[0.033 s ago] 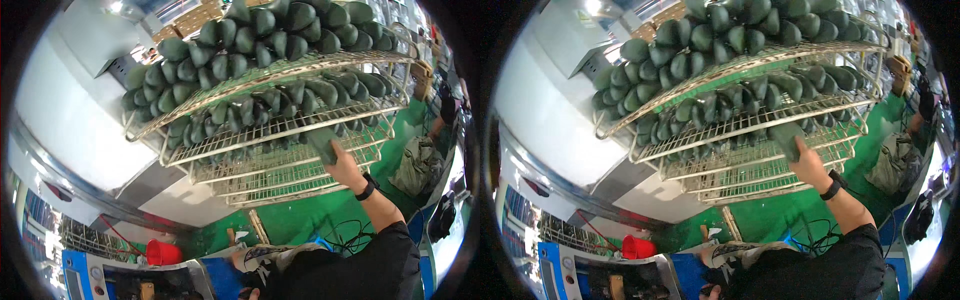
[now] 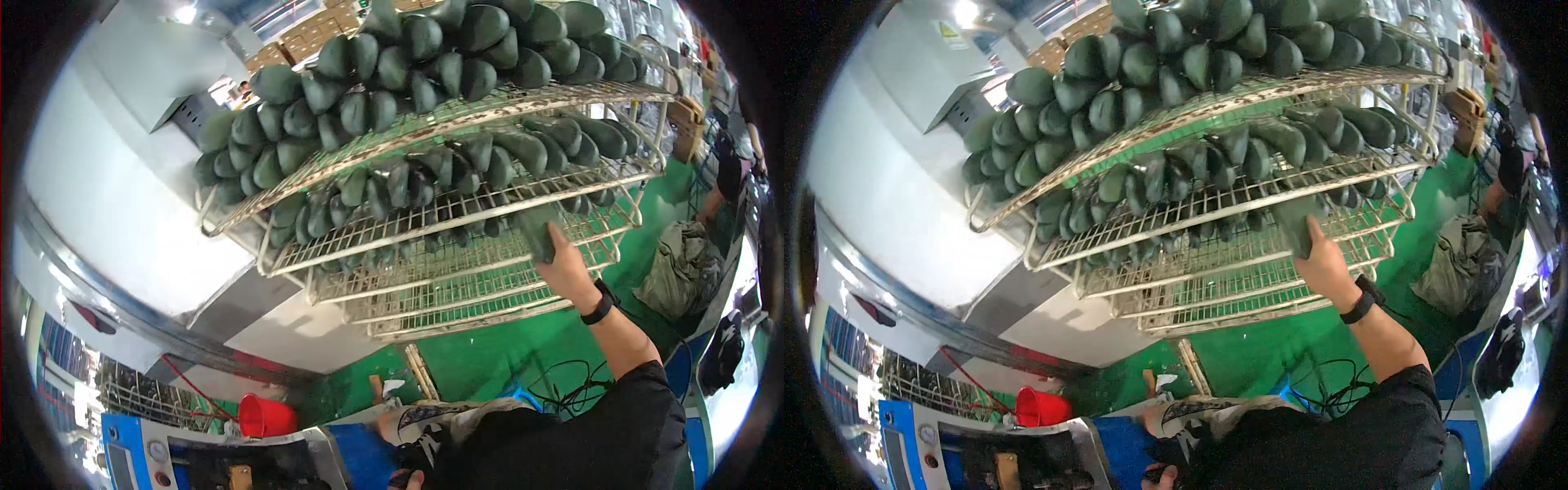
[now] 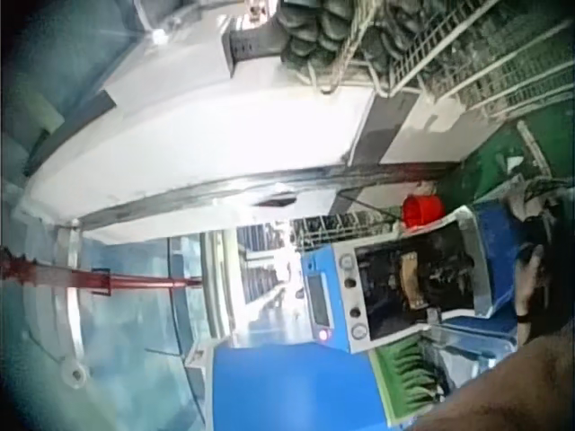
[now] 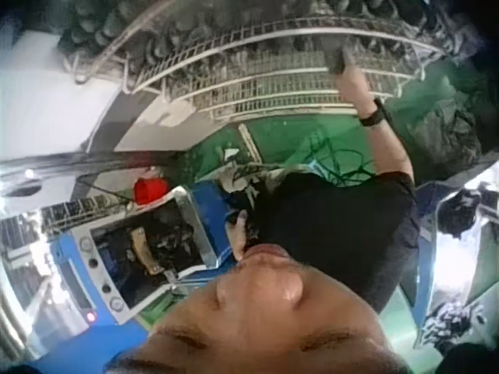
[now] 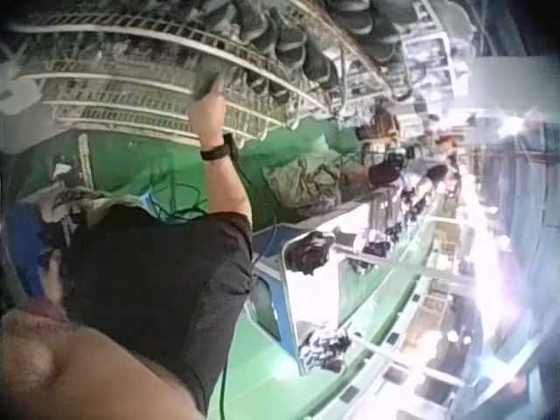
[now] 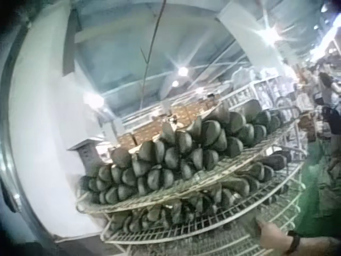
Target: The operator is performing a series of steps in a shoe manufacturing process, including using a machine to mold or press the shoe upper/sole and organizing green shoe lasts.
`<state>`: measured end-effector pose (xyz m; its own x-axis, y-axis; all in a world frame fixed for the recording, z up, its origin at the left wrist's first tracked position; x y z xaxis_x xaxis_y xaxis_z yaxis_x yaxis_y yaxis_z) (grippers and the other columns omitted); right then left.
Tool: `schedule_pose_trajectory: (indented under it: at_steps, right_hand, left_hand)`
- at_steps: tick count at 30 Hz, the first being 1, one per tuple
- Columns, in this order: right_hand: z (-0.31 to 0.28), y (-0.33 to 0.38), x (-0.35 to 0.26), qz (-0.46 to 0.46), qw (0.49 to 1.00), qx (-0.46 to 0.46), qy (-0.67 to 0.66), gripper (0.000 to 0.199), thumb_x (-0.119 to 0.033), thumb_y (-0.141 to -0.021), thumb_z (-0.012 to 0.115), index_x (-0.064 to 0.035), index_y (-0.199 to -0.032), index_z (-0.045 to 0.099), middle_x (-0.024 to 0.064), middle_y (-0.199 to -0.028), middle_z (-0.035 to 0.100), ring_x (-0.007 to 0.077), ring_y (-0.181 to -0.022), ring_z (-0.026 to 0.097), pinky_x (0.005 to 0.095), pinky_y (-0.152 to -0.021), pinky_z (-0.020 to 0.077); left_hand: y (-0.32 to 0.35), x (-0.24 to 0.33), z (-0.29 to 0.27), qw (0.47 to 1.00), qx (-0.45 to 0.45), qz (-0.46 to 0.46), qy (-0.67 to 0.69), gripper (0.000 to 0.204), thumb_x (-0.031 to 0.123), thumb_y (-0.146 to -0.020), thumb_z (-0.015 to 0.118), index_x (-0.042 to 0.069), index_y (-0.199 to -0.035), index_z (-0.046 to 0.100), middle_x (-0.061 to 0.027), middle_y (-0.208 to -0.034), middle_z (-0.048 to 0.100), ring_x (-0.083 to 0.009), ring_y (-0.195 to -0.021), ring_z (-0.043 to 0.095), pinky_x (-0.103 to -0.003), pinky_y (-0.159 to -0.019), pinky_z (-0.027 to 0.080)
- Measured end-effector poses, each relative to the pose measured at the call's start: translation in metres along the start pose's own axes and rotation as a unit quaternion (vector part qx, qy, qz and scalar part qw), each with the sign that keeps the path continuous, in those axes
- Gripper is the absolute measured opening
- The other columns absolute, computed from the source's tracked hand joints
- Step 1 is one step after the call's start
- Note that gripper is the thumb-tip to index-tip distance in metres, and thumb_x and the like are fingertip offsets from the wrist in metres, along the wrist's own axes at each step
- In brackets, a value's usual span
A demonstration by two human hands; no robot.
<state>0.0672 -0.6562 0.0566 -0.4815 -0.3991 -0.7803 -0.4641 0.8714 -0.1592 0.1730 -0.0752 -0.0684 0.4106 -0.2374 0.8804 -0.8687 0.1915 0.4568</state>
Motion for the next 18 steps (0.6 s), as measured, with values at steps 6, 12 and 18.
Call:
schedule_pose_trajectory:
  at_steps: [6, 12, 18]
  right_hand:
    - [0.003, -0.098, 0.074, -0.122, 0.970, 0.186, 0.100, 0.072, -0.011, -0.087, 0.066, 0.0000, -0.152, 0.037, 0.0340, -0.135, 0.055, 0.0453, -0.120, 0.058, 0.0531, -0.096, 0.0489]
    - [0.005, -0.161, 0.116, -0.239, 0.899, 0.245, 0.274, 0.033, -0.026, -0.097, 0.062, -0.0032, -0.118, 0.072, 0.0200, -0.115, 0.071, 0.0290, -0.095, 0.072, 0.0430, -0.081, 0.0552]
    - [0.012, -0.152, 0.118, -0.026, 0.965, 0.248, 0.084, 0.038, -0.019, -0.096, 0.066, 0.0023, -0.127, 0.063, 0.0233, -0.110, 0.070, 0.0324, -0.089, 0.071, 0.0406, -0.076, 0.0562]
  left_hand:
    - [-0.033, 0.007, 0.023, 0.989, -0.045, 0.081, -0.113, 0.052, 0.031, -0.089, 0.080, 0.005, -0.129, 0.061, -0.0143, -0.091, 0.069, -0.0258, -0.064, 0.060, -0.042, -0.061, 0.051]
    - [0.001, 0.034, 0.031, 0.987, -0.005, -0.069, -0.146, 0.043, 0.032, -0.091, 0.079, 0.007, -0.123, 0.064, -0.0129, -0.087, 0.068, -0.0250, -0.063, 0.061, -0.039, -0.058, 0.051]
    - [0.062, -0.012, -0.065, 0.985, 0.140, -0.008, 0.103, 0.025, 0.019, -0.094, 0.074, 0.004, -0.113, 0.065, -0.0049, -0.093, 0.067, -0.0143, -0.081, 0.061, -0.029, -0.069, 0.050]
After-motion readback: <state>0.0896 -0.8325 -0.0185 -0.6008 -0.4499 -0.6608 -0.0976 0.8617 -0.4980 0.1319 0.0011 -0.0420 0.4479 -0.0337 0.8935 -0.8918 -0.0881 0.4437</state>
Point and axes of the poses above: each hand's wrist, its own y-axis away from the middle knuckle, its own z-axis out of the palm, x = y × z, the point moved 9 cm from there along -y, towards the middle knuckle
